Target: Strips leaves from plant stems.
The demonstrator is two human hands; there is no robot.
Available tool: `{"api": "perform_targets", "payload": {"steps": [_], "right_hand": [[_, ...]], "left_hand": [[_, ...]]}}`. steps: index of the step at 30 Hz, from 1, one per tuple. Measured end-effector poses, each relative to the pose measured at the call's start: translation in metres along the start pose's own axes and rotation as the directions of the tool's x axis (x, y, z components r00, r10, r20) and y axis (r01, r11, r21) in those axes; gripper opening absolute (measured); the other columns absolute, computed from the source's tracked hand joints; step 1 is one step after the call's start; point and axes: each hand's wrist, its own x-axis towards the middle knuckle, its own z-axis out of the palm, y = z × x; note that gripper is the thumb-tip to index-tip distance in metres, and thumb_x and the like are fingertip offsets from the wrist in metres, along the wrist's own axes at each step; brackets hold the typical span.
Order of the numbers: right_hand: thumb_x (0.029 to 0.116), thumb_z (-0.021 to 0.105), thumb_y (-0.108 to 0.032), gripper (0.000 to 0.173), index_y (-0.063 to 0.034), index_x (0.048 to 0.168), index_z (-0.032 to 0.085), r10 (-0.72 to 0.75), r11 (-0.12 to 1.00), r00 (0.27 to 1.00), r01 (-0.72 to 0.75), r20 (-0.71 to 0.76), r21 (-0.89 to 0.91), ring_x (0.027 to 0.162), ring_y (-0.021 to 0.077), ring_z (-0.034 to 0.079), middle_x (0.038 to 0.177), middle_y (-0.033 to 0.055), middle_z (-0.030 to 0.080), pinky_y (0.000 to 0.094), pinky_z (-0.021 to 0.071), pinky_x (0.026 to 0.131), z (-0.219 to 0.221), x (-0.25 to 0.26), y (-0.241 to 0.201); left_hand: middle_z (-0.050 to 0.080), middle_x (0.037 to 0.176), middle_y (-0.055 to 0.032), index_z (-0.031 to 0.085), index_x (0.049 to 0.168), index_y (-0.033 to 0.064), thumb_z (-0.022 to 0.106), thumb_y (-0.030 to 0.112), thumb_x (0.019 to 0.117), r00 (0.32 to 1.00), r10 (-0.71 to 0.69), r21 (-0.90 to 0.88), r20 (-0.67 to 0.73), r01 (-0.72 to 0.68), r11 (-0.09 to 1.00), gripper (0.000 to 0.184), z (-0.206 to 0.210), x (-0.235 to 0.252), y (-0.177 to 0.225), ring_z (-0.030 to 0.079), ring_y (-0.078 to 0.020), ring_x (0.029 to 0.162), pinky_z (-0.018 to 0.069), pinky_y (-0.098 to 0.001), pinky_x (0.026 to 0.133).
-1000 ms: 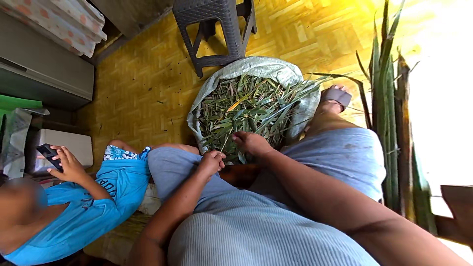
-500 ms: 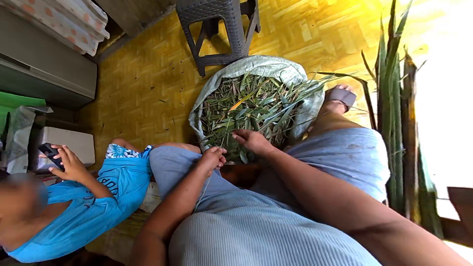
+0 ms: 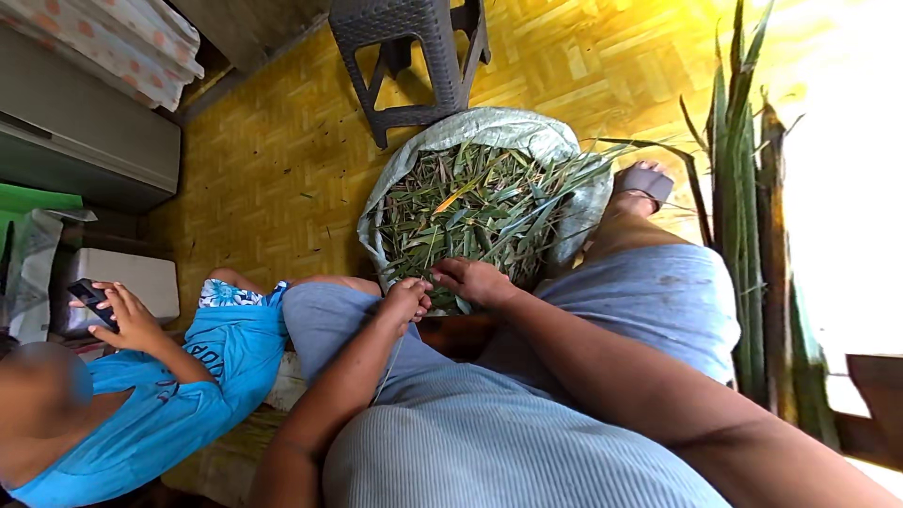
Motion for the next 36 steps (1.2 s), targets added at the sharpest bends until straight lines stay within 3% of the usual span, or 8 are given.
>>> {"api": "perform_targets", "payload": {"steps": [6, 20, 31, 34, 36], "right_hand": [[0.1102, 0.048, -0.034, 0.04, -0.0077, 0.134, 0.065, -0.022, 0.999, 0.997, 0.025, -0.072, 0.048, 0.116, 0.04, 0.065, 0.129, 0.0196, 0.066, 0.0643, 0.048, 0.099, -0.001, -0.002, 0.0], [0.1102, 0.047, -0.037, 0.041, -0.01, 0.135, 0.064, 0.066, 0.997, 0.996, -0.068, -0.065, -0.027, 0.119, 0.0407, 0.064, 0.132, 0.0181, 0.065, 0.0646, 0.0468, 0.101, 0.001, 0.001, 0.003], [0.1112, 0.04, -0.043, 0.048, -0.0093, 0.14, 0.059, 0.373, 0.927, 0.92, -0.376, -0.118, -0.002, 0.122, 0.0483, 0.06, 0.138, 0.0241, 0.06, 0.0708, 0.0455, 0.097, -0.011, 0.008, 0.009], [0.111, 0.041, -0.043, 0.049, -0.0072, 0.139, 0.059, 0.438, 0.898, 0.883, -0.438, -0.17, 0.042, 0.12, 0.0525, 0.06, 0.136, 0.0277, 0.059, 0.0744, 0.045, 0.093, -0.013, 0.008, 0.013], [0.111, 0.041, -0.044, 0.05, -0.0067, 0.14, 0.058, 0.438, 0.899, 0.882, -0.431, -0.171, 0.08, 0.123, 0.0525, 0.058, 0.136, 0.0287, 0.059, 0.0749, 0.043, 0.097, -0.014, 0.008, 0.014]], "left_hand": [[0.048, 0.067, 0.0024, 0.057, 0.127, 0.0002, 0.037, 0.019, 0.1137, 1.0, 0.016, 0.014, 0.011, -0.016, 1.0, 0.03, -0.002, -0.001, 0.0, 0.039, -0.0037, 0.049, 0.0337, -0.0174, 0.046], [0.047, 0.067, 0.0024, 0.058, 0.124, 0.0016, 0.039, 0.018, 0.1132, 1.0, -0.007, 0.015, 0.027, 0.007, 1.0, 0.027, -0.003, -0.003, -0.003, 0.039, -0.0041, 0.048, 0.0336, -0.0172, 0.046], [0.047, 0.065, 0.0041, 0.058, 0.12, 0.0026, 0.039, 0.016, 0.1129, 0.984, -0.01, 0.051, 0.178, 0.001, 0.999, 0.025, -0.021, -0.028, -0.014, 0.038, -0.0024, 0.047, 0.0324, -0.0156, 0.044], [0.047, 0.065, 0.0048, 0.059, 0.121, 0.0027, 0.038, 0.017, 0.113, 0.986, 0.002, 0.087, 0.165, -0.017, 0.996, 0.026, -0.028, -0.041, -0.018, 0.039, -0.0023, 0.048, 0.0324, -0.0163, 0.045], [0.048, 0.066, 0.005, 0.06, 0.122, 0.0025, 0.039, 0.017, 0.113, 0.99, 0.016, 0.111, 0.137, -0.031, 0.993, 0.027, -0.033, -0.047, -0.02, 0.04, -0.0025, 0.049, 0.0332, -0.0164, 0.046]]}}
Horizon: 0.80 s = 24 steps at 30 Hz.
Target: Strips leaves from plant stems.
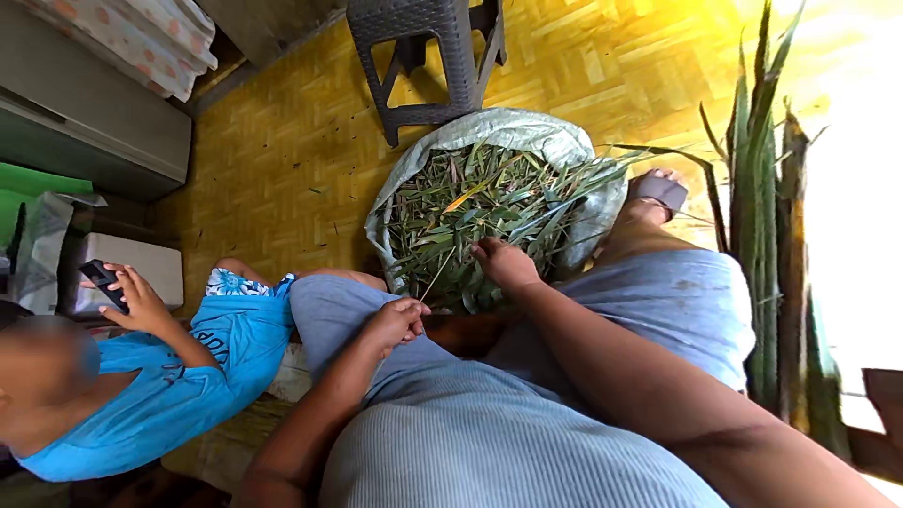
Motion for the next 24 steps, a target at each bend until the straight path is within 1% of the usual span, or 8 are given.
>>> {"api": "perform_targets", "payload": {"steps": [3, 5, 7, 9, 12, 20, 22, 24], "right_hand": [[0.111, 0.044, -0.04, 0.047, -0.0077, 0.142, 0.058, -0.118, 0.987, 0.993, 0.115, 0.021, 0.112, 0.123, 0.0498, 0.059, 0.132, 0.0273, 0.063, 0.073, 0.041, 0.102, 0.002, -0.001, -0.001], [0.1102, 0.048, -0.037, 0.044, -0.0104, 0.144, 0.057, -0.22, 0.954, 0.973, 0.199, 0.074, 0.223, 0.111, 0.0457, 0.065, 0.121, 0.0259, 0.067, 0.069, 0.0459, 0.096, 0.008, -0.003, 0.001], [0.1101, 0.049, -0.034, 0.043, -0.013, 0.148, 0.053, -0.294, 0.896, 0.936, 0.2, 0.192, 0.397, 0.097, 0.0299, 0.067, 0.115, 0.0184, 0.068, 0.051, 0.054, 0.088, 0.015, -0.004, 0.002], [0.1104, 0.046, -0.027, 0.042, -0.0119, 0.15, 0.049, -0.344, 0.782, 0.894, 0.104, 0.286, 0.615, 0.071, 0.0113, 0.056, 0.093, 0.0063, 0.063, 0.0287, 0.0485, 0.067, 0.018, -0.012, -0.003], [0.1117, 0.042, -0.024, 0.04, -0.0111, 0.149, 0.046, -0.373, 0.674, 0.852, -0.022, 0.366, 0.738, 0.063, 0.0062, 0.053, 0.085, 0.0018, 0.061, 0.0219, 0.0459, 0.058, 0.01, -0.018, -0.005], [0.1112, 0.045, -0.032, 0.035, -0.0167, 0.142, 0.054, -0.193, 0.565, 0.961, -0.056, 0.198, 0.823, 0.056, 0.0036, 0.048, 0.08, -0.0019, 0.06, 0.0193, 0.0399, 0.05, 0.003, -0.004, 0.001], [0.1113, 0.046, -0.029, 0.035, -0.0122, 0.142, 0.054, -0.181, 0.686, 0.973, 0.021, 0.143, 0.727, 0.069, 0.0091, 0.052, 0.094, 0.004, 0.062, 0.0269, 0.0444, 0.063, 0.003, -0.008, -0.004], [0.1114, 0.046, -0.028, 0.038, -0.0066, 0.141, 0.057, -0.281, 0.827, 0.951, 0.17, 0.132, 0.536, 0.098, 0.0268, 0.064, 0.116, 0.0175, 0.067, 0.0481, 0.0514, 0.089, 0.005, -0.013, -0.006]], "left_hand": [[0.05, 0.067, 0.0044, 0.06, 0.124, 0.0021, 0.039, 0.017, 0.1131, 0.998, 0.009, -0.013, -0.055, -0.009, 1.0, 0.028, -0.004, -0.004, -0.004, 0.041, -0.0026, 0.05, 0.0348, -0.0164, 0.047], [0.051, 0.068, 0.003, 0.059, 0.128, 0.0028, 0.039, 0.019, 0.1133, 0.995, 0.014, -0.045, -0.094, -0.018, 0.999, 0.029, -0.005, 0.0, -0.006, 0.042, -0.0033, 0.05, 0.0358, -0.0167, 0.047], [0.051, 0.068, 0.0021, 0.059, 0.13, 0.0039, 0.04, 0.021, 0.1134, 0.993, 0.012, -0.064, -0.119, -0.02, 0.998, 0.03, -0.004, 0.006, -0.005, 0.043, -0.0039, 0.05, 0.0358, -0.0171, 0.047], [0.05, 0.068, 0.0017, 0.06, 0.131, 0.0053, 0.041, 0.023, 0.1132, 0.993, 0.008, -0.047, -0.116, -0.014, 0.999, 0.031, 0.001, 0.014, -0.001, 0.042, -0.0041, 0.05, 0.0355, -0.0172, 0.047], [0.05, 0.068, 0.0014, 0.06, 0.132, 0.0056, 0.041, 0.024, 0.1133, 0.997, 0.004, -0.025, -0.075, -0.006, 1.0, 0.032, 0.012, 0.026, 0.006, 0.042, -0.0043, 0.05, 0.0351, -0.0174, 0.047], [0.055, 0.074, -0.0013, 0.053, 0.135, 0.0006, 0.045, 0.017, 0.1117, 0.989, 0.078, 0.023, -0.122, -0.076, 0.997, 0.03, 0.017, 0.028, 0.014, 0.048, -0.0054, 0.056, 0.042, -0.0186, 0.054], [0.054, 0.072, -0.0006, 0.057, 0.13, -0.0008, 0.043, 0.015, 0.1119, 0.984, 0.084, 0.037, -0.155, -0.08, 0.996, 0.027, 0.018, 0.026, 0.014, 0.046, -0.0047, 0.055, 0.0405, -0.0182, 0.053], [0.053, 0.071, 0.0004, 0.058, 0.128, -0.0013, 0.041, 0.014, 0.1124, 0.983, 0.069, 0.034, -0.171, -0.064, 0.997, 0.028, 0.019, 0.028, 0.015, 0.045, -0.0043, 0.053, 0.0393, -0.0179, 0.051]]}}
